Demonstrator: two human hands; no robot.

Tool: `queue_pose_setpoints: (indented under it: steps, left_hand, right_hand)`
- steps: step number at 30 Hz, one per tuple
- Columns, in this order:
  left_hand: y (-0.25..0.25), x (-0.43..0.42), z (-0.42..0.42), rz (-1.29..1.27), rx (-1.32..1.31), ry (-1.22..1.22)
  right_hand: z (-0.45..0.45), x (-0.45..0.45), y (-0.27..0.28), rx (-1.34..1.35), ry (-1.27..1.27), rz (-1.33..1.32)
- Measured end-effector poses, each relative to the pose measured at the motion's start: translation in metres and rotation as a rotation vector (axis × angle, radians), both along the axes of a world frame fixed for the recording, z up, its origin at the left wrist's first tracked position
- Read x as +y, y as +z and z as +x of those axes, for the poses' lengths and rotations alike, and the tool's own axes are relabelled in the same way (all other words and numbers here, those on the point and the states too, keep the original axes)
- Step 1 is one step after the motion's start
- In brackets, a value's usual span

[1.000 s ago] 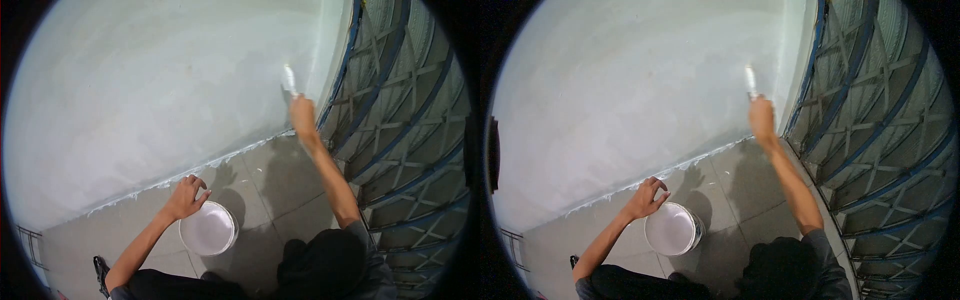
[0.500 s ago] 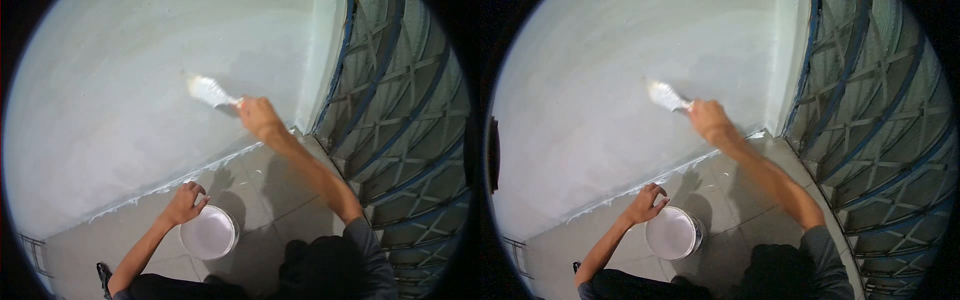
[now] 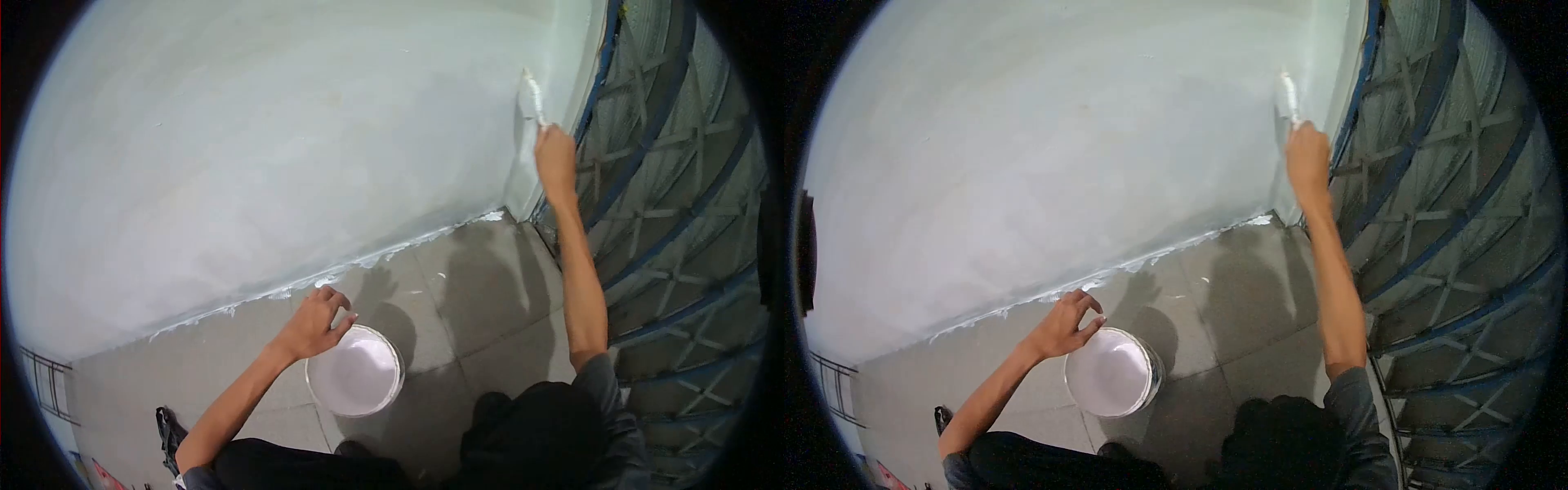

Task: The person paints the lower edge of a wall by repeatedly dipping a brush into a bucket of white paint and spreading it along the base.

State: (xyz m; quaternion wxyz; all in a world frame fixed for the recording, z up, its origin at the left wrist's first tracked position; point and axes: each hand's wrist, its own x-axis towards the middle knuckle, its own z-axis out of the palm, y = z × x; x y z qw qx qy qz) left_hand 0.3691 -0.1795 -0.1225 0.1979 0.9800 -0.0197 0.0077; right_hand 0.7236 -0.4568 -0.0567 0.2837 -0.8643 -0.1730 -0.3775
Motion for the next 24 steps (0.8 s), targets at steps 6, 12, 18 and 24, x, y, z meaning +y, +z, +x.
queue_pose_setpoints:
  steps: [6,12,18,24]
  left_hand:
    - [0.002,0.0,-0.003,0.003,0.066,0.031]
    - [-0.005,0.005,-0.005,-0.016,0.089,0.013]
    - [-0.008,0.009,-0.008,-0.009,0.09,0.01]
    - [-0.005,0.013,-0.022,-0.03,0.051,0.007]
  right_hand:
    - [-0.103,0.105,0.012,0.342,0.201,0.03]
    - [-0.142,0.15,-0.033,-0.333,0.41,-0.162]
    - [-0.153,0.177,-0.02,0.177,0.571,-0.295]
    - [-0.088,0.091,-0.004,0.279,0.427,0.071]
